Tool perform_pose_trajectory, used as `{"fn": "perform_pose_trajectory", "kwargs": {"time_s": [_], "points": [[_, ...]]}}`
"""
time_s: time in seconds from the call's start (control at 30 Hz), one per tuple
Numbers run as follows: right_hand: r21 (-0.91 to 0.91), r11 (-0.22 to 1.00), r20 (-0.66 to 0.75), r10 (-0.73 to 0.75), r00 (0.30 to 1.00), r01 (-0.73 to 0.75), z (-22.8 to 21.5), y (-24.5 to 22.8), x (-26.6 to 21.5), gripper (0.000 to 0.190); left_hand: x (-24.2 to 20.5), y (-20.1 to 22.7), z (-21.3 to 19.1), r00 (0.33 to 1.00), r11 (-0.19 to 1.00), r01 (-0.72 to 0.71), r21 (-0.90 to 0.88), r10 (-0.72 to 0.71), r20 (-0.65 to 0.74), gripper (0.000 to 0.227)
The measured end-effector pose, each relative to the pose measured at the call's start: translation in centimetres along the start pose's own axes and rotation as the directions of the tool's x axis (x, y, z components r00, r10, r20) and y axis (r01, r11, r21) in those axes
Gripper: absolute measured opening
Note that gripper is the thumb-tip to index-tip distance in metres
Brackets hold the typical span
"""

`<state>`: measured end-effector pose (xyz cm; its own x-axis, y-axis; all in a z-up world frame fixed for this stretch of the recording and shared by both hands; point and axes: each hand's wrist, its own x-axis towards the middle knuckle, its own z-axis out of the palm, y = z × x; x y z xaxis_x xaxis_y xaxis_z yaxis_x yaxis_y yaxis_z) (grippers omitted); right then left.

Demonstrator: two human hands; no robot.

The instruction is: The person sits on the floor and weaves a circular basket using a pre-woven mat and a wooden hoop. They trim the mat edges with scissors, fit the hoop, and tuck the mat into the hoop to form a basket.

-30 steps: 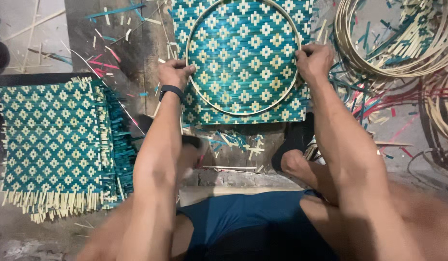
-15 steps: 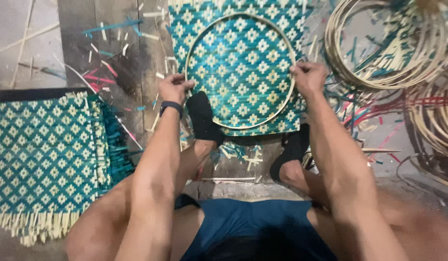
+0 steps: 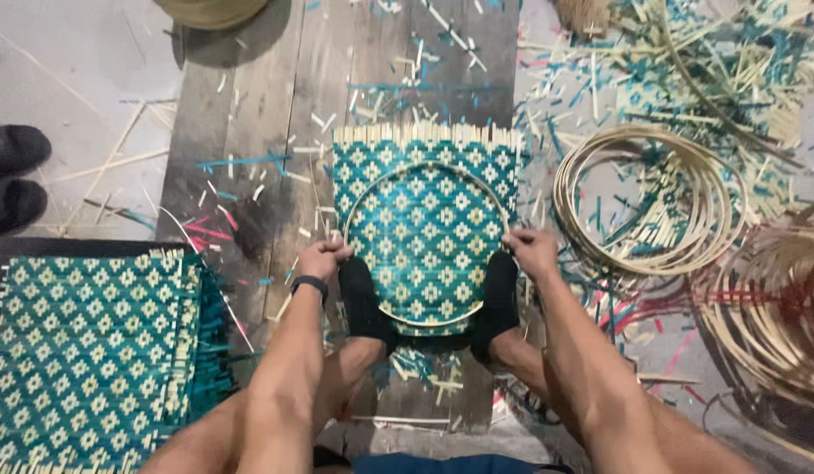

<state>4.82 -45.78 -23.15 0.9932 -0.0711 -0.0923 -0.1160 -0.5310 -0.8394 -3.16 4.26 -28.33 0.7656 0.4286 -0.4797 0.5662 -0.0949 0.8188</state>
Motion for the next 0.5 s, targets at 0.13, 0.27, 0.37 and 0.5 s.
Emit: {"fn": "perform_pose_trajectory", "kwargs": {"time_s": [0.13,0.27,0.37,0.5], "points": [[-0.23,0.971,0.024,-0.068,0.997,0.072,-1.5,-7.3,-1.7,0.039,0.8,2.8,-0.7,0.99,0.997,0.064,0.043,-0.068,0.122,0.044],[-0.398,0.721,0.48,-0.363,0.798,0.568,0.7,-19.2,-8.2,0.11,-0.3,10.8,1.2,0.895,0.807,-0.401,0.434,0.446,-0.001,0.05],[-0.439,0.459,0.863,-0.022,0.505,0.772,5.1,-23.3,-13.8,0.126,-1.3,19.0,6.3,0.611,0.429,-0.735,0.526,0.756,0.237,0.051],[-0.53,0.251,0.648,-0.496,0.578,0.81,7.0,-19.0,-14.7,0.087,-1.3,23.7,11.0,0.507,0.247,-0.772,0.586,0.795,0.333,0.039]]}}
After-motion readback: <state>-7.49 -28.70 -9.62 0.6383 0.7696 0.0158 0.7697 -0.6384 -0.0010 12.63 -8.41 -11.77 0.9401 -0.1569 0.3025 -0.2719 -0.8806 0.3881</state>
